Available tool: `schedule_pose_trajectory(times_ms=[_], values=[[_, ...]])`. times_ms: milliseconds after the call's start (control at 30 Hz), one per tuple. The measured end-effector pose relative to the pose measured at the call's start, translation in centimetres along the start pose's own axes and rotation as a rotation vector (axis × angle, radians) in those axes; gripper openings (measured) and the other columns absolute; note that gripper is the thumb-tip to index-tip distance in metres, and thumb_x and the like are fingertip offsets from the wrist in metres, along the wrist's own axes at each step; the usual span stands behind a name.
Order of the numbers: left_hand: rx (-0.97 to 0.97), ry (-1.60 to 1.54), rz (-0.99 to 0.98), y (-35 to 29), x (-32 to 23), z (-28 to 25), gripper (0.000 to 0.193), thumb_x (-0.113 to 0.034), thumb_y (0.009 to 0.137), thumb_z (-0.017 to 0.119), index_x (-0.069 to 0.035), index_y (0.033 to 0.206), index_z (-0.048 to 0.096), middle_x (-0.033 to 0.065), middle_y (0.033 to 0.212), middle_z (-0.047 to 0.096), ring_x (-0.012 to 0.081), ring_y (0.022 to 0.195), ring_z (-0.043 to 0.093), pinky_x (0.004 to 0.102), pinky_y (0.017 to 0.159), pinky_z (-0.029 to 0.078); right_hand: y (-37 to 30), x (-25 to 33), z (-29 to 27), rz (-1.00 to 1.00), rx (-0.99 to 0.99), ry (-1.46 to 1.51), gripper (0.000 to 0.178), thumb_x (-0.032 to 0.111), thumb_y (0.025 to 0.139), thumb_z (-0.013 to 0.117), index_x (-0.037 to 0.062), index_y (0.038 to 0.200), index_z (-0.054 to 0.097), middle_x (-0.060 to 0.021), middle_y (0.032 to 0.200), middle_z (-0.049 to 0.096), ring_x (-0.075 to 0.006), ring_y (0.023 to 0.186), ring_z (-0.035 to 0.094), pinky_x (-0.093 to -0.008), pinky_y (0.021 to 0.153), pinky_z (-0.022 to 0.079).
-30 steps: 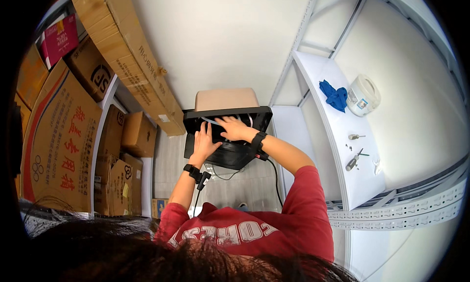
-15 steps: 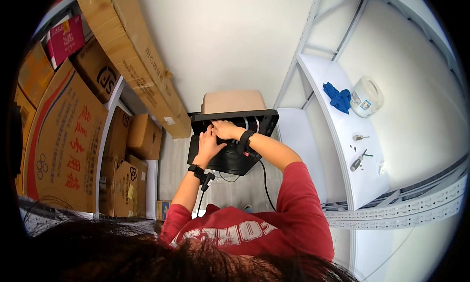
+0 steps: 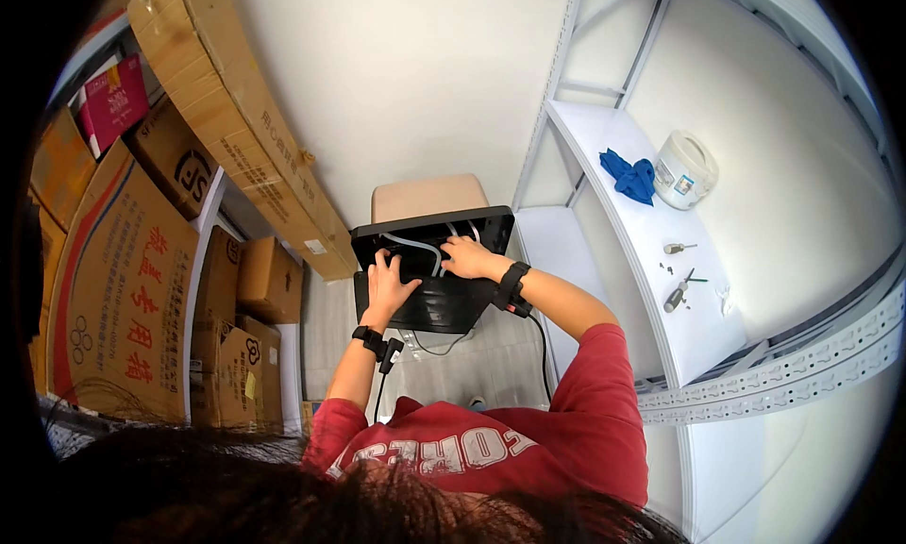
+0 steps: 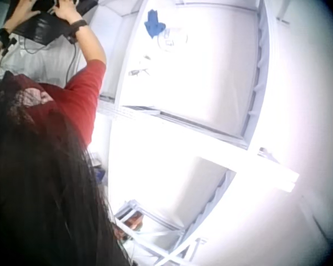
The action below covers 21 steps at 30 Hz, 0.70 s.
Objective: The person assembles a small appliance by using a screwdriver to tighten screws on the back panel, wiping the surface with a blue cloth, and attaching a black cover plate. They handle the appliance, a screwdriver, and a cloth during the process.
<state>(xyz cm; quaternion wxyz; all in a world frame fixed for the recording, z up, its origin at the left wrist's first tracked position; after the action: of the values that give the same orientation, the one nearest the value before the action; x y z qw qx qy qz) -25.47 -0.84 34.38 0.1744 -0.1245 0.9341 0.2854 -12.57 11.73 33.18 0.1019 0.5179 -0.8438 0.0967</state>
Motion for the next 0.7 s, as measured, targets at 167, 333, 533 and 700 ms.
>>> schedule_pose_trajectory(times_ms=[167,333,533,700], values=[[-0.127,-0.023,0.159,-0.6,-0.7,-2.6,0.035,-0.025,0.056,0.081,-0.001,0.072,0.061,0.0102,0.09,0.05,0.0285,0.078,0.048,0.0368,0.067,0.038,-2.8,2.9,0.2,-0.166,0.239,0.078,0.063,0.03,0.068,0.073,0.0039,0.121,0.051,-0.0203,0.114,0.054,-0.0359,0.11,0.05,-0.0402,0.093,0.042],[-0.275,-0.041,0.206,-0.3,-2.2,-5.4,0.036,-0.026,0.057,0.081,-0.002,0.068,0.057,0.0084,0.085,0.048,0.0268,0.071,0.043,0.0368,0.064,0.035,-4.9,1.1,-2.1,0.047,-0.093,-0.021,0.022,0.016,0.078,0.062,0.0034,0.091,0.052,-0.0185,0.087,0.061,-0.0372,0.087,0.059,-0.0454,0.072,0.048],[-0.323,-0.15,0.25,0.8,-3.4,-8.4,0.026,-0.014,0.065,0.073,-0.006,0.085,0.059,0.009,0.093,0.05,0.028,0.086,0.048,0.0374,0.077,0.036,-6.9,3.1,-8.2,-0.129,-0.436,-0.112,0.009,0.01,0.083,0.057,0.0055,0.087,0.05,-0.01,0.083,0.055,-0.0298,0.082,0.054,-0.0395,0.073,0.04],[-0.488,-0.05,0.17,1.0,-3.3,-10.6,0.062,-0.012,0.065,0.073,-0.007,0.121,0.047,0.0131,0.118,0.046,0.031,0.112,0.042,0.0459,0.096,0.028,-8.3,1.2,-10.6,-0.133,-0.546,-0.051,0.011,0.012,0.084,0.056,0.0051,0.091,0.052,-0.0097,0.083,0.055,-0.0288,0.083,0.052,-0.0384,0.075,0.039]])
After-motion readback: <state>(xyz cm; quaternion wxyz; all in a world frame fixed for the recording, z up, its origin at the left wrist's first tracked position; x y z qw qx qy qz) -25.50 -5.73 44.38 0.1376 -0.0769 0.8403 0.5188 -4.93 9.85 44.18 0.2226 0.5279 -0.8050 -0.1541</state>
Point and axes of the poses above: each hand's wrist, its own y-axis towards the middle knuckle, its own z-axis out of the palm, x = y × z, the point moved 7 cm from there along y, towards the middle knuckle
